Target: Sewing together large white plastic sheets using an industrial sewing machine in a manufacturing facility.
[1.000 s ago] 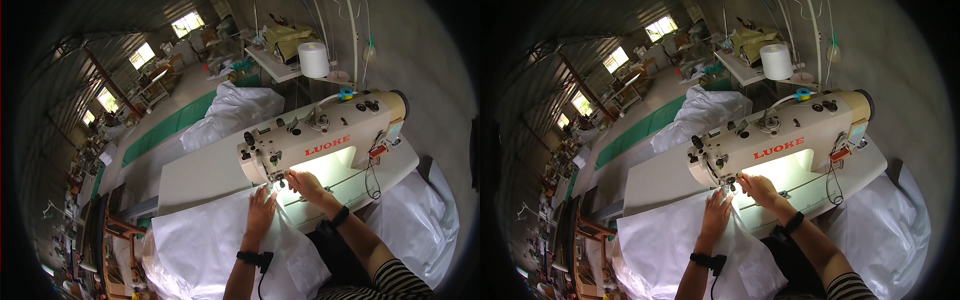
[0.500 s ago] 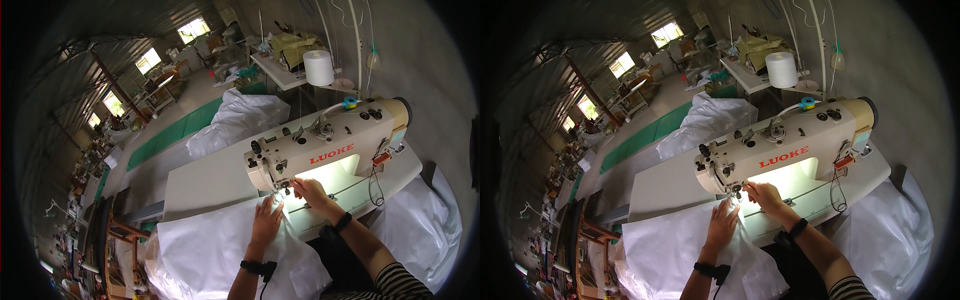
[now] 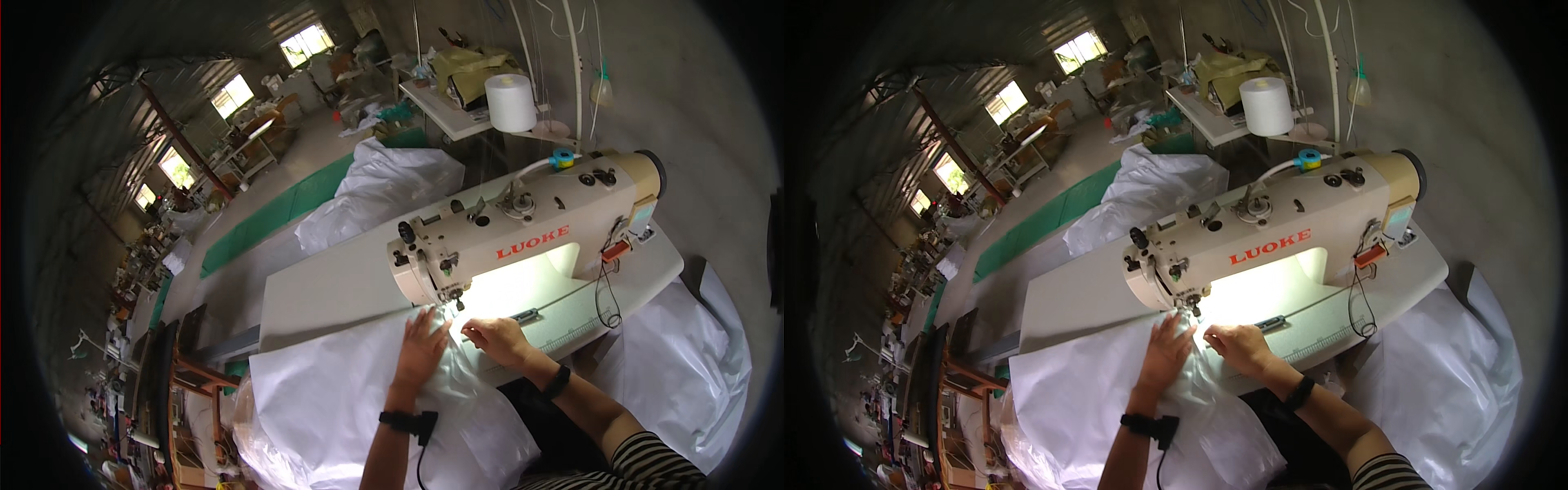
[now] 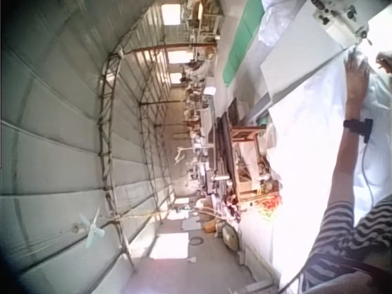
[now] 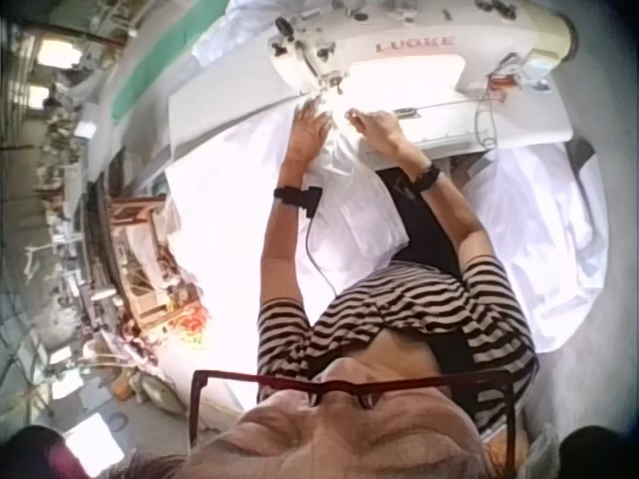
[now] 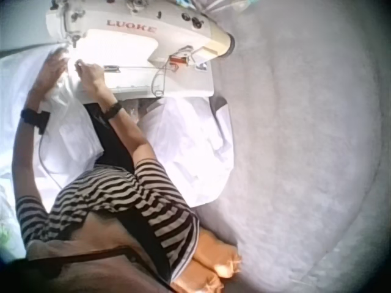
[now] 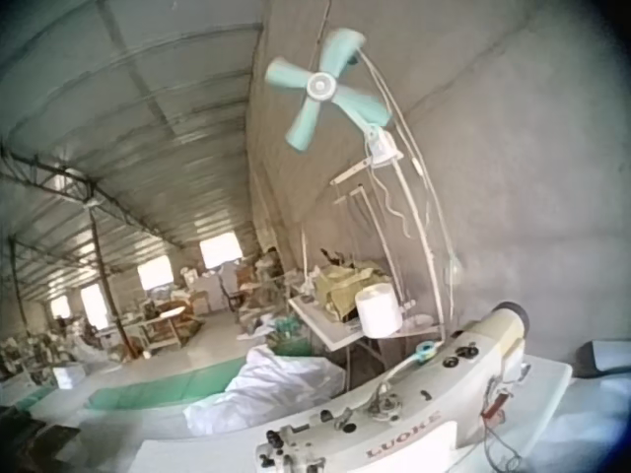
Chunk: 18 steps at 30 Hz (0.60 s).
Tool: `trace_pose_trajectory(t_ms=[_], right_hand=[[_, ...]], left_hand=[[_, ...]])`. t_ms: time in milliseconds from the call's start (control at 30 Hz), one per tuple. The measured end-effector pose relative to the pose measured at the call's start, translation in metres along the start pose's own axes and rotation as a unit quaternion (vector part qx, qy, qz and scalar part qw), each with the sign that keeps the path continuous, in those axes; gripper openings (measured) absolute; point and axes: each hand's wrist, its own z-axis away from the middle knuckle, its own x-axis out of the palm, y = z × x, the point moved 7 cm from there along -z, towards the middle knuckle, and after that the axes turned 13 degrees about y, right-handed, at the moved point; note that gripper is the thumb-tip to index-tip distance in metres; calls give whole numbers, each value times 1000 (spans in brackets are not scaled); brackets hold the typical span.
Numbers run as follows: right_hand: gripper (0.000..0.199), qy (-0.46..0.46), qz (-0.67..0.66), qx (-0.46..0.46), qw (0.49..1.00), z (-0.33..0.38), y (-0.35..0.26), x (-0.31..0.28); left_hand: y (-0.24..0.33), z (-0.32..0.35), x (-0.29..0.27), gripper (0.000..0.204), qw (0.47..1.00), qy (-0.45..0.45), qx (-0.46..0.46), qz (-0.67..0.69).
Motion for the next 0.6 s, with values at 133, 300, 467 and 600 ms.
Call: trace_pose_trajectory(t_ms=[133, 300, 467, 600], right_hand=[[14, 19, -41, 1, 999, 40, -17, -34], [22, 16, -91, 70, 993, 110, -20, -80], [36, -88, -125, 70, 986, 171, -17, -81], [39, -282, -156, 145, 935, 214, -13, -48]], left_hand=[[30, 4, -31, 40, 996, 42, -38, 75], [142, 109, -83, 53, 978, -11, -76, 195], [174, 229, -101, 25, 964, -164, -155, 141], [155, 275, -116, 38, 906, -160, -388, 54]])
